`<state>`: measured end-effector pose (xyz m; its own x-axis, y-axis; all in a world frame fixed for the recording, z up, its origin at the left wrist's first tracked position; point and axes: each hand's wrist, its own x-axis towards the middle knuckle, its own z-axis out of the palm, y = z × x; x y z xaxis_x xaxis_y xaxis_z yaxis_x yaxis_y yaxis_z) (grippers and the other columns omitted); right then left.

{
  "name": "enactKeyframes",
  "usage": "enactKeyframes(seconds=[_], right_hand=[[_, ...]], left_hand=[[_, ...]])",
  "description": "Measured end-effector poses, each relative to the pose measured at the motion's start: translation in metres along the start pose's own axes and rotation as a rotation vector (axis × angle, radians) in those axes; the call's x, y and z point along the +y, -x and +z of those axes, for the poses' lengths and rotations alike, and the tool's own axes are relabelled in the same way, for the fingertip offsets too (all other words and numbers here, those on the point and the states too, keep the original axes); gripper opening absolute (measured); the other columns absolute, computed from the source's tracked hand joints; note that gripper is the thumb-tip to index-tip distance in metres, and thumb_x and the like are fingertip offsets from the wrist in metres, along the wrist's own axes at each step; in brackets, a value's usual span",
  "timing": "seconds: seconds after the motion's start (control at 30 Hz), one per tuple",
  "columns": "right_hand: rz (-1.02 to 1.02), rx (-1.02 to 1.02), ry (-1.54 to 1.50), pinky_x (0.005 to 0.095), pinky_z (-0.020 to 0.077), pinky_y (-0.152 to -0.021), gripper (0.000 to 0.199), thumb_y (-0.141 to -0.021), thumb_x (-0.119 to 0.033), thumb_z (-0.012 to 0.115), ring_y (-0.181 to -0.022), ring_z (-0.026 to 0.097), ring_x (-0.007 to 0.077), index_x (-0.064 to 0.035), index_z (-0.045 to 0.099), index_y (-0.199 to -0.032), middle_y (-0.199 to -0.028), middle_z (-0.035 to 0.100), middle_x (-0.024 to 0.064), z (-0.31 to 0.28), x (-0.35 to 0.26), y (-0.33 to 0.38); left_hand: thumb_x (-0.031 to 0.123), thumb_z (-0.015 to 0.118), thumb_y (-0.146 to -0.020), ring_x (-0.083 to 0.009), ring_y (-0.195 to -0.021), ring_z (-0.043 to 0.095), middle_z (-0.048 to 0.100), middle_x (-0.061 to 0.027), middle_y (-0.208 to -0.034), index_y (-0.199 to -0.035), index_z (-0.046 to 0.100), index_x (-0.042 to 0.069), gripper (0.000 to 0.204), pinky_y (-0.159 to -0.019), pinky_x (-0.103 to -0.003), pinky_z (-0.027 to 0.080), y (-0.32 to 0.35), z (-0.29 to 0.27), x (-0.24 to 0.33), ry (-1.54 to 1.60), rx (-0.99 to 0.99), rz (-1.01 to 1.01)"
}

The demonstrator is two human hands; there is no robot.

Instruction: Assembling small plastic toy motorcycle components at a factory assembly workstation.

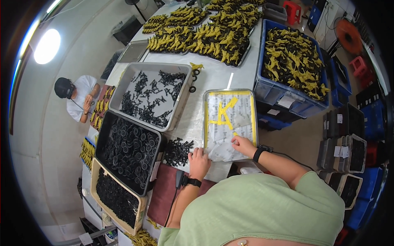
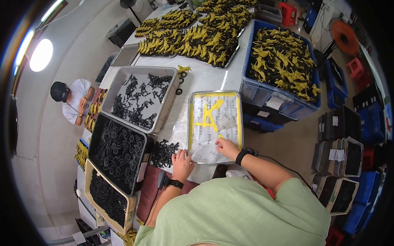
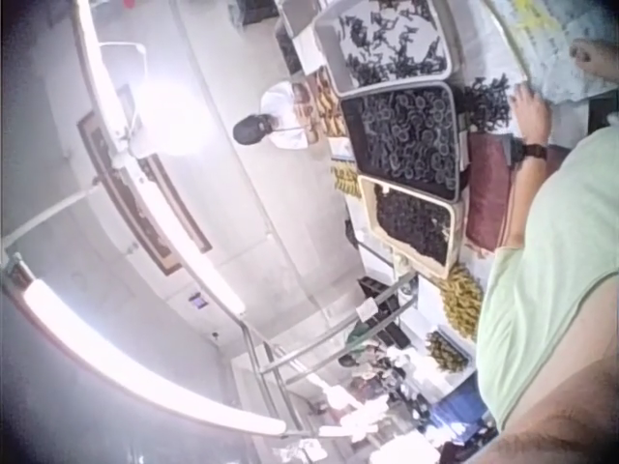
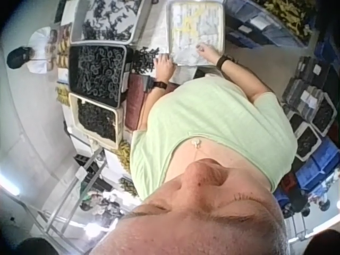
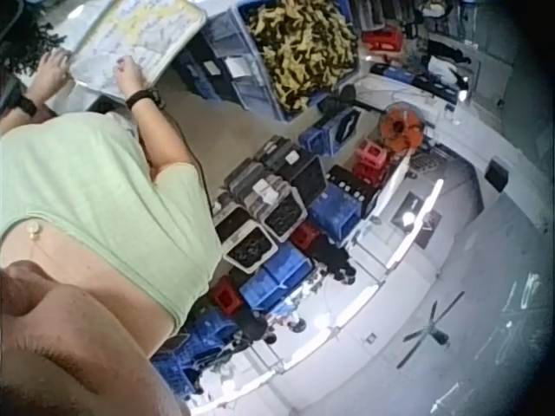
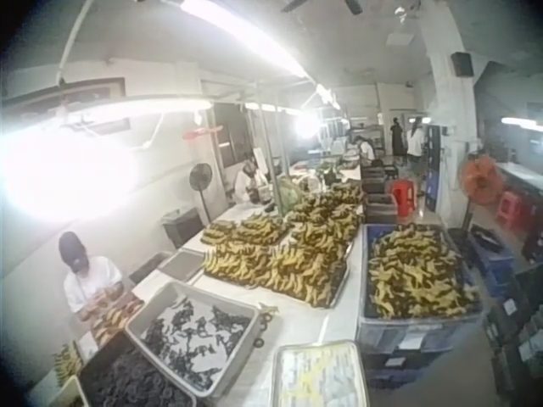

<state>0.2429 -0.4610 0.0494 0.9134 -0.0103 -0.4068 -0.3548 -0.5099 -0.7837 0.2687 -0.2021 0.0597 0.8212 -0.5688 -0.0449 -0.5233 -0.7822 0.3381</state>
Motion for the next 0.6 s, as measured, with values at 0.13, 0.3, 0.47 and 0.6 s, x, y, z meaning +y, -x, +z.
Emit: enactKeyframes(seconds=[0.13, 0.3, 0.47, 0.6], right_hand=[[-0.071, 0.001, 0.087, 0.0406, 0.049, -0.066, 0.015, -0.084, -0.013, 0.063, -0.075, 0.063, 0.0329, -0.0031, 0.057, -0.094, -0.079, 0.065, 0.0151, 0.012, -0.016, 0.0], [-0.256, -0.05, 0.288, 0.0404, 0.0488, -0.069, 0.013, -0.083, -0.014, 0.062, -0.078, 0.061, 0.0312, -0.0051, 0.061, -0.093, -0.081, 0.063, 0.013, 0.028, -0.005, -0.008], [-0.32, -0.04, 0.343, 0.04, 0.0492, -0.073, 0.012, -0.083, -0.013, 0.062, -0.083, 0.061, 0.0328, -0.0054, 0.065, -0.092, -0.086, 0.063, 0.0144, 0.026, 0.008, -0.01], [-0.363, 0.053, 0.284, 0.0435, 0.0489, -0.073, 0.013, -0.084, -0.016, 0.06, -0.081, 0.061, 0.036, -0.0063, 0.066, -0.09, -0.086, 0.062, 0.0152, 0.023, 0.002, -0.022]], left_hand=[[0.018, 0.065, -0.076, -0.0266, -0.123, 0.043, 0.048, -0.0087, -0.131, -0.125, 0.052, 0.011, 0.051, -0.095, -0.052, 0.034, 0.004, -0.019, 0.016, 0.004, 0.078, 0.13], [0.013, 0.058, -0.081, -0.0245, -0.124, 0.044, 0.046, -0.0084, -0.136, -0.127, 0.051, 0.009, 0.047, -0.096, -0.05, 0.037, 0.006, 0.016, 0.002, -0.069, -0.121, 0.305], [0.013, 0.062, -0.078, -0.0246, -0.128, 0.042, 0.046, -0.0092, -0.138, -0.128, 0.051, 0.008, 0.052, -0.098, -0.049, 0.037, 0.009, 0.027, -0.001, -0.03, -0.223, 0.248], [0.015, 0.067, -0.074, -0.027, -0.129, 0.041, 0.044, -0.0111, -0.139, -0.125, 0.055, 0.01, 0.052, -0.1, -0.049, 0.036, -0.003, 0.008, 0.013, -0.033, -0.068, 0.239]])
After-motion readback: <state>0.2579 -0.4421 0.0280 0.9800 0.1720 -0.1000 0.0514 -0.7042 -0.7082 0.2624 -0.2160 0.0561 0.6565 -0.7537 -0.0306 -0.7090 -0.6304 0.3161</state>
